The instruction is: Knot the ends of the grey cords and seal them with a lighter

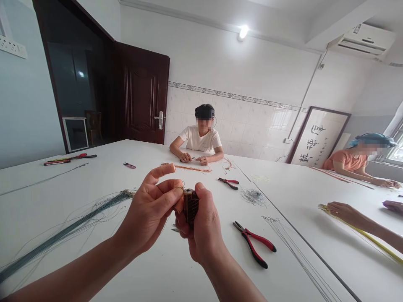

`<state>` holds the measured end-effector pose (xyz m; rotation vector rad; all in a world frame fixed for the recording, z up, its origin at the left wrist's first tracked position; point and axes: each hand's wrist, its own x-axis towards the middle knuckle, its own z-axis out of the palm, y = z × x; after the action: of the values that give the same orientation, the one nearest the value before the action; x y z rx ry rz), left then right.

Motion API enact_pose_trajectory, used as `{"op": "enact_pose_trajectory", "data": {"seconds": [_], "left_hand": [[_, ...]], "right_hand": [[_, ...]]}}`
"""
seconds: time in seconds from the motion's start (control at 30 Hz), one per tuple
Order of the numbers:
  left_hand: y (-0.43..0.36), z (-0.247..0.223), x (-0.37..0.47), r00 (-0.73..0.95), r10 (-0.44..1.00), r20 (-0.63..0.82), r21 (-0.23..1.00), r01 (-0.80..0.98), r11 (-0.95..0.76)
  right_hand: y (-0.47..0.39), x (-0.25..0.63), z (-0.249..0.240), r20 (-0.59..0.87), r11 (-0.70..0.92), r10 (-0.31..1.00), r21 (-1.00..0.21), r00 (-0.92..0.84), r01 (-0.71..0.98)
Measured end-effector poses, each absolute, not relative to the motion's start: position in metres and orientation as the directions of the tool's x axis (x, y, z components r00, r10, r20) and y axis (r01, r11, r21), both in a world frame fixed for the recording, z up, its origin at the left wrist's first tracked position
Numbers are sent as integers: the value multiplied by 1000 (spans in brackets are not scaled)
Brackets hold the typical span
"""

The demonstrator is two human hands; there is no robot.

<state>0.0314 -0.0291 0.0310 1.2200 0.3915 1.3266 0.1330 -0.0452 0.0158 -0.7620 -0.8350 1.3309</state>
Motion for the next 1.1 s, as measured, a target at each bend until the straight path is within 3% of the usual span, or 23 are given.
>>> {"op": "enact_pose_trajectory", "data": {"seconds": [0.27, 1.1], "left_hand": [[-28, 30, 32, 282, 874, 395, 837, -502, -217], [-27, 31, 32, 315, 873, 373, 854, -485, -190]], "right_hand": [[-44, 132, 17, 30, 54, 998, -863, 56, -502], [-42, 137, 19, 63, 72, 997, -901, 35, -427]]}}
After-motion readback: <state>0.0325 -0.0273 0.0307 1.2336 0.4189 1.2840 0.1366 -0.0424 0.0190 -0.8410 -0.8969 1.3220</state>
